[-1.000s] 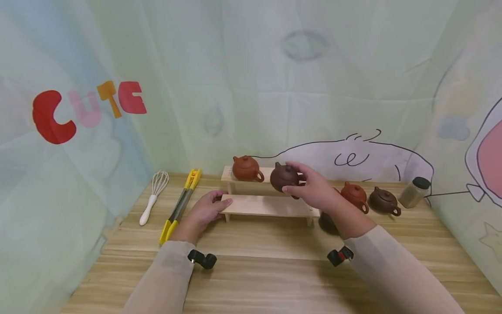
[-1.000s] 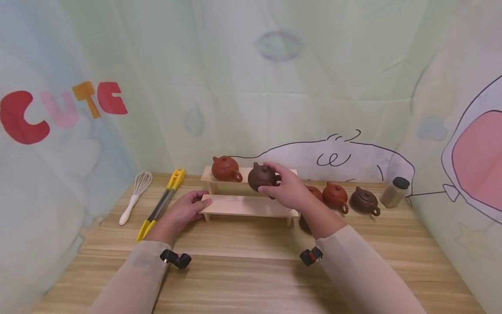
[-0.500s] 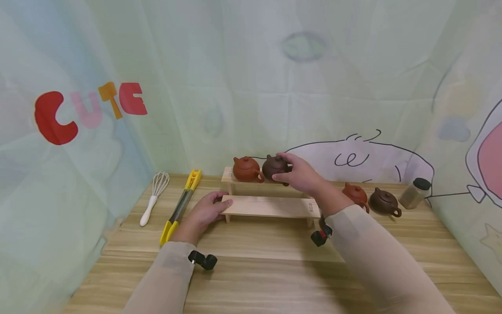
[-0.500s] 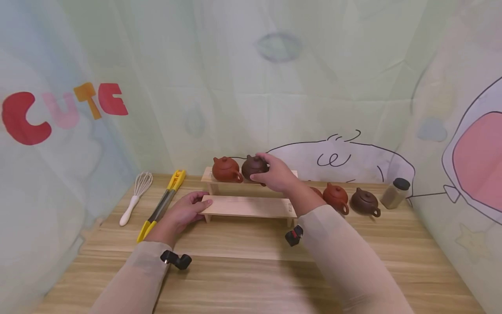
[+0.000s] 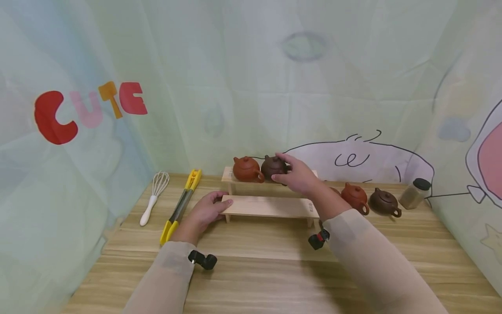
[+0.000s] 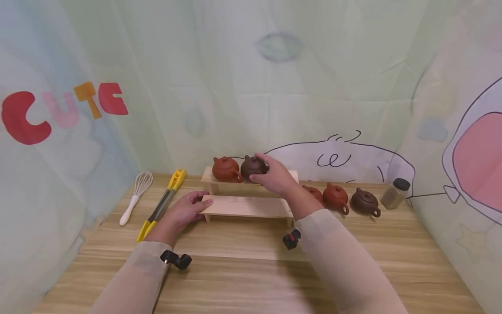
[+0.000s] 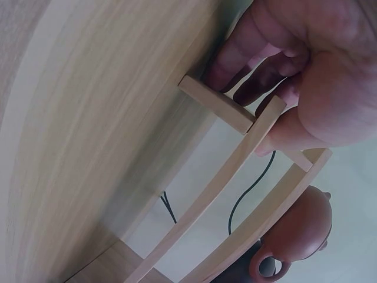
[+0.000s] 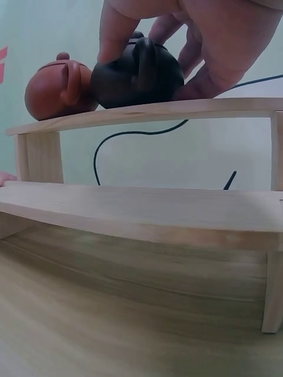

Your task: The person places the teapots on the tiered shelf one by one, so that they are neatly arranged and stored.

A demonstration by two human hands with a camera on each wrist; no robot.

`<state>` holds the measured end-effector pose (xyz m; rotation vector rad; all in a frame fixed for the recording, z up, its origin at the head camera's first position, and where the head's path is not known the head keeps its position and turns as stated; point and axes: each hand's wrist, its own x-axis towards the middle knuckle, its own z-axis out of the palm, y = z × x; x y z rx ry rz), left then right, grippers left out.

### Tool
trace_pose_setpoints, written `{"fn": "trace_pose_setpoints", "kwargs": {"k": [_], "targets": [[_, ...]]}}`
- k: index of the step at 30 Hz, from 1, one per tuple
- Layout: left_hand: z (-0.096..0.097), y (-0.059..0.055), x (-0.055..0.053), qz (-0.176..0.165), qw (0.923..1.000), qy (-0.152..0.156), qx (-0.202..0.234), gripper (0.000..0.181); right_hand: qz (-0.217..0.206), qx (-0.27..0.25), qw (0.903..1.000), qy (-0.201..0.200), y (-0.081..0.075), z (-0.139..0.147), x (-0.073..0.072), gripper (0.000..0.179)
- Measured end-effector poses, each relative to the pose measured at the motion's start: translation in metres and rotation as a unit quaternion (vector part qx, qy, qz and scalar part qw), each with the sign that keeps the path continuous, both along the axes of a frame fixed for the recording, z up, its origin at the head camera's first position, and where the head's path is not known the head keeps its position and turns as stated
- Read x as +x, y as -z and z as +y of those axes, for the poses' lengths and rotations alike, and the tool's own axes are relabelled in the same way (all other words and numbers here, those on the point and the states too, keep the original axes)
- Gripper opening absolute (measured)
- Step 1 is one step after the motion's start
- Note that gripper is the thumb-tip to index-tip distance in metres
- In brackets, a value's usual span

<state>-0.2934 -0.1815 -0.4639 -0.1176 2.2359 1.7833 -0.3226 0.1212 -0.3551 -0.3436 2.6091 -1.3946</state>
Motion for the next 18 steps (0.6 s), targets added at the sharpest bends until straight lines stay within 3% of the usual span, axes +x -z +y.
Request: {"fn": "trace_pose_setpoints", "kwargs": {"k": [6, 14, 18], "targets": [[-0.002, 0.001, 0.001, 0.003, 1.0000, 0.000, -0.008, 0.060, 0.019, -0.033, 0.9988, 0.031, 0.007, 0.011, 0.017, 0.070], [-0.002, -0.001, 0.001, -0.003, 0.9999, 0.002, -0.011, 0.062, 0.042, -0.033, 0.9977, 0.043, 0.022, 0.036, 0.062, 0.064], [-0.002, -0.002, 0.001, -0.003, 1.0000, 0.000, -0.009, 0.062, 0.065, -0.034, 0.9960, 0.052, 0.029, 0.051, 0.077, 0.063]]}}
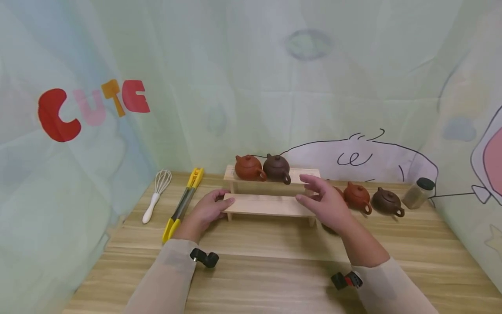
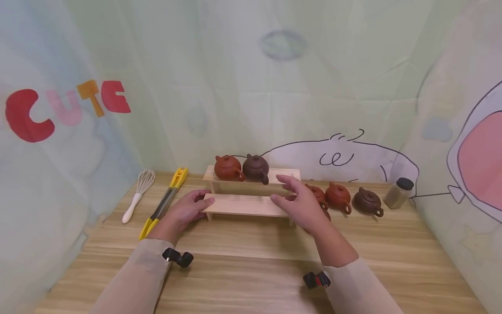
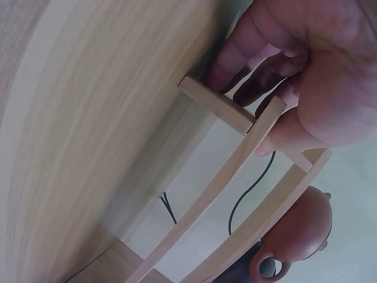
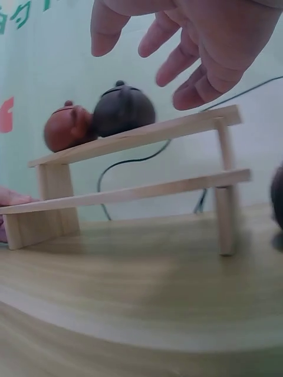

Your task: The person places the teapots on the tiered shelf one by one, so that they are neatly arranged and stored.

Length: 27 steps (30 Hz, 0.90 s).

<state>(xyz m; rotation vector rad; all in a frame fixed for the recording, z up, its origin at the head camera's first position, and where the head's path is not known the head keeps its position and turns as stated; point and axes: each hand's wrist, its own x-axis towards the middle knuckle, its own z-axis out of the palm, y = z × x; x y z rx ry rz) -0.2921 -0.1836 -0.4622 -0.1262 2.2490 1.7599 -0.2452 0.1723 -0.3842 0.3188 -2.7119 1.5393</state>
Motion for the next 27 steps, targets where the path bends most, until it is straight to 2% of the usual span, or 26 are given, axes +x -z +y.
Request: {"fn": "trace_pose_setpoints", "kwargs": {"k": [3, 7, 20, 27], "targets": [[-0.001, 0.001, 0.000, 0.002, 1.0000, 0.000, 0.001, 0.061, 0.006, -0.023, 0.9997, 0.006, 0.006, 0.012, 0.006, 0.061], [-0.002, 0.001, -0.001, 0.003, 1.0000, -0.001, 0.002, 0.061, 0.006, -0.023, 0.9995, 0.021, 0.015, 0.029, 0.010, 0.057], [0.001, 0.002, 0.001, 0.002, 1.0000, 0.000, 0.010, 0.061, 0.018, 0.040, 0.9975, 0.056, 0.028, 0.081, 0.020, 0.056], [0.001, 0.001, 0.000, 0.005, 1.0000, 0.000, 0.008, 0.061, -0.011, 0.054, 0.9957, 0.074, 0.032, 0.097, 0.020, 0.058]]}}
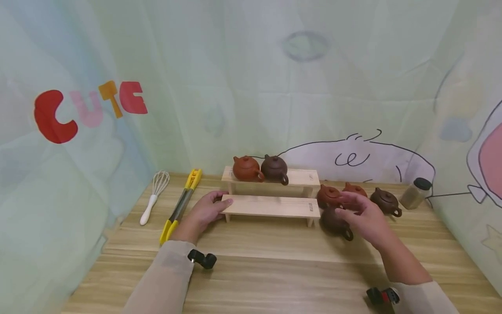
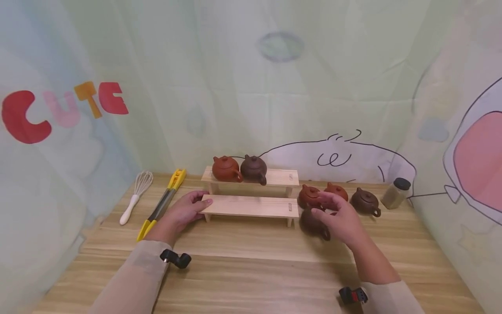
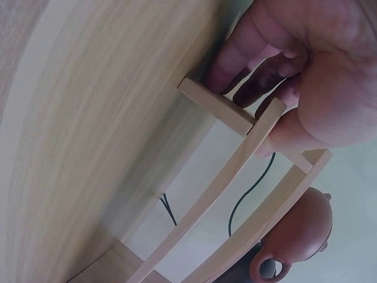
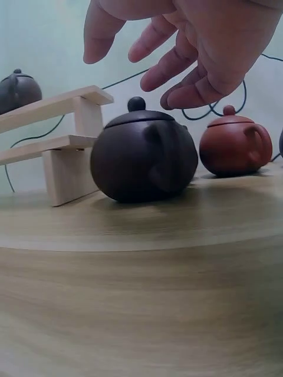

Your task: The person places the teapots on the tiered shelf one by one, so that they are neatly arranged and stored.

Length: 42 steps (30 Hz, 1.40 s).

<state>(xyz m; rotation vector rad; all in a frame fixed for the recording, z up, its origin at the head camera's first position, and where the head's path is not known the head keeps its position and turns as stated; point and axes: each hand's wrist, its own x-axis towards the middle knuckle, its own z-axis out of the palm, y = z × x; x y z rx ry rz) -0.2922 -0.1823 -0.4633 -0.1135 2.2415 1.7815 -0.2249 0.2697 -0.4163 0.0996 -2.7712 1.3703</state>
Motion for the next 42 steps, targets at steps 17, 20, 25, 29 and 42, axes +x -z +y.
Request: {"fn": "trace_pose_setpoints", "kwargs": {"k": [17, 20, 25, 29, 42], "targets": [[-0.006, 0.003, -0.001, 0.000, 1.0000, 0.002, 0.003, 0.060, -0.076, 0.035, 0.9955, -0.044, 0.026, 0.011, -0.012, 0.078], [-0.006, 0.003, -0.001, -0.001, 1.0000, 0.006, 0.007, 0.060, -0.079, 0.046, 0.9946, -0.049, 0.027, 0.012, -0.011, 0.079], [-0.006, 0.003, -0.002, 0.000, 0.9999, 0.009, 0.008, 0.061, -0.081, 0.050, 0.9939, -0.056, 0.027, 0.011, -0.009, 0.079], [-0.005, 0.002, -0.002, -0.001, 1.0000, 0.008, 0.006, 0.060, -0.073, 0.063, 0.9941, -0.050, 0.027, 0.011, -0.009, 0.077], [-0.003, 0.001, -0.002, 0.003, 0.9999, 0.011, 0.012, 0.059, -0.058, 0.055, 0.9963, -0.033, 0.013, 0.008, -0.006, 0.076]]}}
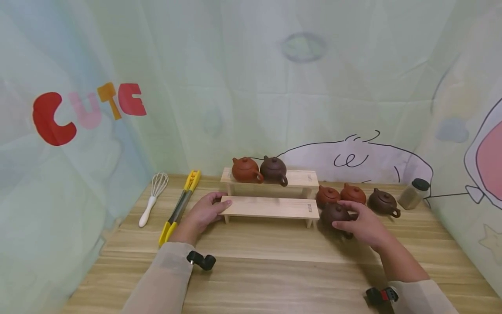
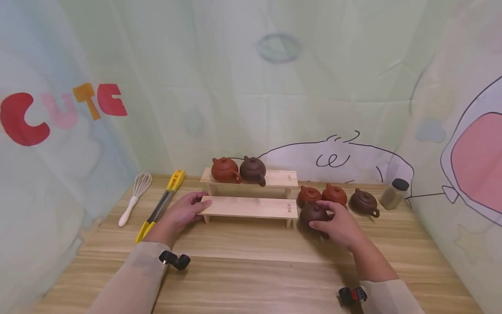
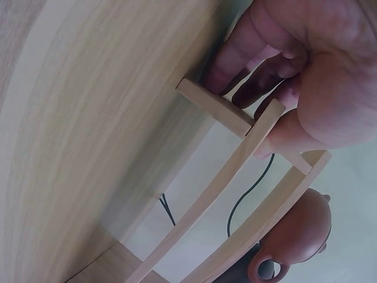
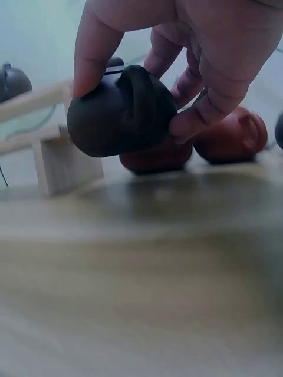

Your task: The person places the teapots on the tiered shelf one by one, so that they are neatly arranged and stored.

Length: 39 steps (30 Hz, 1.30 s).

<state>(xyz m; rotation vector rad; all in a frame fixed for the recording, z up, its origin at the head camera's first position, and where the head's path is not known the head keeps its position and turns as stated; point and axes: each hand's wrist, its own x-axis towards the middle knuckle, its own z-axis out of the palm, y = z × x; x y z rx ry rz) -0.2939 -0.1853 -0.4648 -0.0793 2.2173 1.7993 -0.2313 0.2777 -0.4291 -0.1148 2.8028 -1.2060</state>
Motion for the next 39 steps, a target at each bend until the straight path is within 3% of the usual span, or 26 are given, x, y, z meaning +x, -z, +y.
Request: {"fn": "trace_pose_setpoints", "kwargs": {"k": [6, 12, 18, 25, 33, 39], "targets": [[0.002, 0.000, -0.002, 0.000, 1.0000, -0.001, -0.007, 0.061, 0.023, -0.027, 0.9991, 0.025, -0.024, -0.010, 0.003, 0.079], [0.004, 0.000, -0.001, -0.005, 1.0000, -0.005, -0.005, 0.060, 0.037, -0.053, 0.9978, 0.016, -0.043, -0.027, 0.000, 0.077], [0.003, 0.001, -0.001, 0.000, 0.9999, -0.009, -0.006, 0.060, 0.016, -0.086, 0.9962, 0.002, -0.059, -0.044, -0.022, 0.080], [0.002, 0.001, -0.003, 0.001, 1.0000, 0.000, -0.002, 0.060, -0.008, -0.071, 0.9974, 0.013, -0.077, -0.062, -0.047, 0.079], [0.002, 0.002, -0.001, 0.000, 1.0000, -0.004, -0.009, 0.060, -0.018, -0.050, 0.9985, 0.013, -0.078, -0.075, -0.073, 0.077], [0.001, 0.003, -0.002, 0.001, 1.0000, -0.004, -0.008, 0.061, -0.013, -0.070, 0.9974, 0.000, -0.075, -0.080, -0.083, 0.080]]}}
